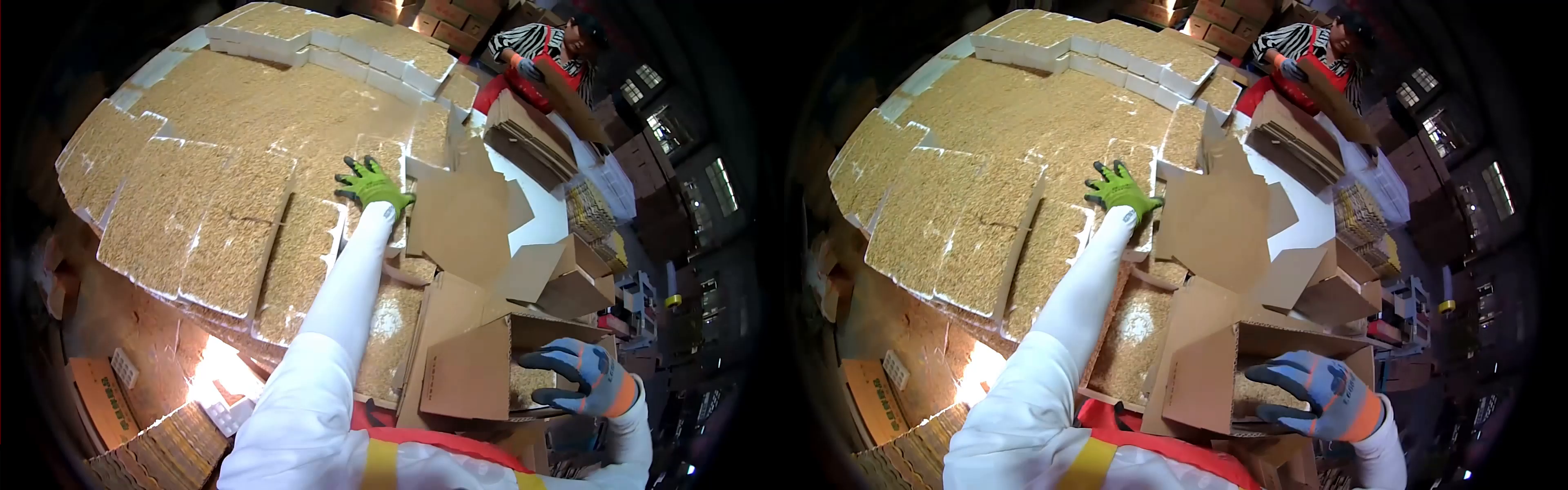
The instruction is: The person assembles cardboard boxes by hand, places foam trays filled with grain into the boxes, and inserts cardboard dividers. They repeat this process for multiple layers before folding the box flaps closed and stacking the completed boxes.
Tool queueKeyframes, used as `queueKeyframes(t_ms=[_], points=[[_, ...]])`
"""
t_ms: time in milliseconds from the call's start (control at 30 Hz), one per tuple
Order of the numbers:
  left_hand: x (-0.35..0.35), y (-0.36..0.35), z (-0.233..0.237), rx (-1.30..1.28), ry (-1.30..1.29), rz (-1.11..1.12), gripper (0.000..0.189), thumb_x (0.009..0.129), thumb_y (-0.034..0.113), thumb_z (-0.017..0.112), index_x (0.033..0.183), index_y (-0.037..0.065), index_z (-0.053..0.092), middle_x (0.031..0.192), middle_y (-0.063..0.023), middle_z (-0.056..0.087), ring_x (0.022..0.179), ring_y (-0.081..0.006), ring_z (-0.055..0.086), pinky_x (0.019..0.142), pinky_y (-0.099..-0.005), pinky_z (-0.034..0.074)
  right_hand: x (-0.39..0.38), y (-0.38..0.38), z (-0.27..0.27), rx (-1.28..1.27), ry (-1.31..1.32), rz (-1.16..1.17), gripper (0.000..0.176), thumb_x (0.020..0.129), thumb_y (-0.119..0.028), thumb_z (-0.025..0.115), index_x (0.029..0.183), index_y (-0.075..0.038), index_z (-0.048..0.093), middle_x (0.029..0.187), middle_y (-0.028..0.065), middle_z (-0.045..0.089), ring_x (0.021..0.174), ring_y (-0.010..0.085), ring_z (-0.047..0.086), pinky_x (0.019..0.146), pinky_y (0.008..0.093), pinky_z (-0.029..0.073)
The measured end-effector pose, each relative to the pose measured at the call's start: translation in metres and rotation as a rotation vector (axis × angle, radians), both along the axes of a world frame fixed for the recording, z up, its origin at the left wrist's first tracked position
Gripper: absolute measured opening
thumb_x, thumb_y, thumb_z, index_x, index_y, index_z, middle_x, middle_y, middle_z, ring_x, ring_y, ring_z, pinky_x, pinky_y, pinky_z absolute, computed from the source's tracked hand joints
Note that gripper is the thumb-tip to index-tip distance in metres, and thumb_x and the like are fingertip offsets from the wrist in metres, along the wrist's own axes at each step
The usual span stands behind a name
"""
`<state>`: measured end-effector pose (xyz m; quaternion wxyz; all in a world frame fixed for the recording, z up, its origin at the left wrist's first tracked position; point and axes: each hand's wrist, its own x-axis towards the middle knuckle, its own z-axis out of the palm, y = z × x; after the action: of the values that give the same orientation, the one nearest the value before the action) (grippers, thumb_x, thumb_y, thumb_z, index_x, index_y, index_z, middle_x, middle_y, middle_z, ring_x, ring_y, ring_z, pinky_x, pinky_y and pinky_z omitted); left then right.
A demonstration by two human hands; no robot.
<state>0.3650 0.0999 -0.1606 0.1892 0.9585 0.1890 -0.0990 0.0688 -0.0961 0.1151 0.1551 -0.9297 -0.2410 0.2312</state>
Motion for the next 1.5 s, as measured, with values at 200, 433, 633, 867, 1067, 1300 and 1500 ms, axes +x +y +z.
queueKeyframes(t_ms=[200, 433, 633, 867, 1067, 1300, 1500], points=[[0.006, -0.005, -0.008, 0.066, 0.022, -0.009, 0.117, 0.061, 0.070, 0.075, 0.151, 0.014, 0.024, 0.154, -0.0256, 0.017, 0.131, -0.0472, 0.037, 0.102, -0.0590, 0.038, -0.067, -0.070, -0.002, 0.073, -0.325, -0.455, 0.043, 0.068, -0.008, 0.074, 0.110, -0.002, 0.064, 0.106, 0.0162, 0.063, 0.097, 0.0337, 0.061, 0.084, 0.0386, 0.049], [-0.017, 0.007, 0.088, 0.046, -0.267, -0.177, 0.111, 0.055, 0.067, 0.079, 0.139, 0.004, 0.044, 0.136, -0.0224, 0.046, 0.121, -0.0392, 0.052, 0.096, -0.0473, 0.049, -0.131, -0.201, -0.056, 0.031, -0.700, -0.670, 0.046, 0.074, -0.007, 0.070, 0.119, -0.002, 0.060, 0.119, 0.0154, 0.058, 0.109, 0.0313, 0.058, 0.093, 0.0380, 0.046], [-0.109, -0.027, 0.208, -0.435, -0.576, -0.801, 0.097, 0.062, 0.038, 0.087, 0.140, 0.001, 0.042, 0.140, -0.0178, 0.043, 0.132, -0.0298, 0.041, 0.110, -0.0390, 0.036, -0.133, -0.226, -0.087, 0.516, -0.456, -0.795, 0.055, 0.078, -0.010, 0.074, 0.129, -0.004, 0.053, 0.121, 0.0097, 0.057, 0.111, 0.0210, 0.057, 0.094, 0.0332, 0.045], [-0.230, -0.133, 0.276, -0.658, -0.521, -1.447, 0.111, 0.058, 0.042, 0.089, 0.144, -0.002, 0.034, 0.148, -0.0171, 0.035, 0.140, -0.0268, 0.031, 0.116, -0.0386, 0.020, -0.143, -0.235, -0.100, 0.442, -0.614, -0.640, 0.055, 0.079, -0.005, 0.071, 0.131, -0.003, 0.052, 0.124, 0.0131, 0.058, 0.115, 0.0260, 0.056, 0.097, 0.0339, 0.044], [-0.291, -0.175, 0.258, -0.425, -0.637, -1.627, 0.105, 0.057, 0.057, 0.080, 0.140, 0.003, 0.043, 0.147, -0.0246, 0.035, 0.130, -0.0421, 0.040, 0.106, -0.0472, 0.033, -0.174, -0.264, -0.154, 0.897, -0.354, -1.002, 0.050, 0.092, -0.012, 0.060, 0.138, -0.002, 0.043, 0.135, 0.0147, 0.054, 0.123, 0.0289, 0.053, 0.104, 0.0392, 0.040], [-0.332, -0.169, 0.257, -0.335, -0.656, -1.650, 0.098, 0.056, 0.049, 0.079, 0.140, 0.011, 0.047, 0.146, -0.0235, 0.037, 0.123, -0.0415, 0.044, 0.100, -0.0490, 0.036, -0.176, -0.284, -0.178, 1.392, -0.303, -1.102, 0.044, 0.095, -0.017, 0.054, 0.136, -0.002, 0.047, 0.134, 0.0138, 0.055, 0.123, 0.0267, 0.052, 0.105, 0.0381, 0.039], [-0.346, -0.184, 0.249, -0.609, -0.598, -1.528, 0.100, 0.054, 0.043, 0.084, 0.139, 0.008, 0.045, 0.146, -0.0258, 0.035, 0.124, -0.0424, 0.045, 0.100, -0.0485, 0.037, -0.168, -0.280, -0.188, 1.551, -0.224, -1.068, 0.041, 0.097, -0.022, 0.050, 0.133, -0.003, 0.050, 0.133, 0.0130, 0.055, 0.123, 0.0248, 0.051, 0.105, 0.0372, 0.039]])
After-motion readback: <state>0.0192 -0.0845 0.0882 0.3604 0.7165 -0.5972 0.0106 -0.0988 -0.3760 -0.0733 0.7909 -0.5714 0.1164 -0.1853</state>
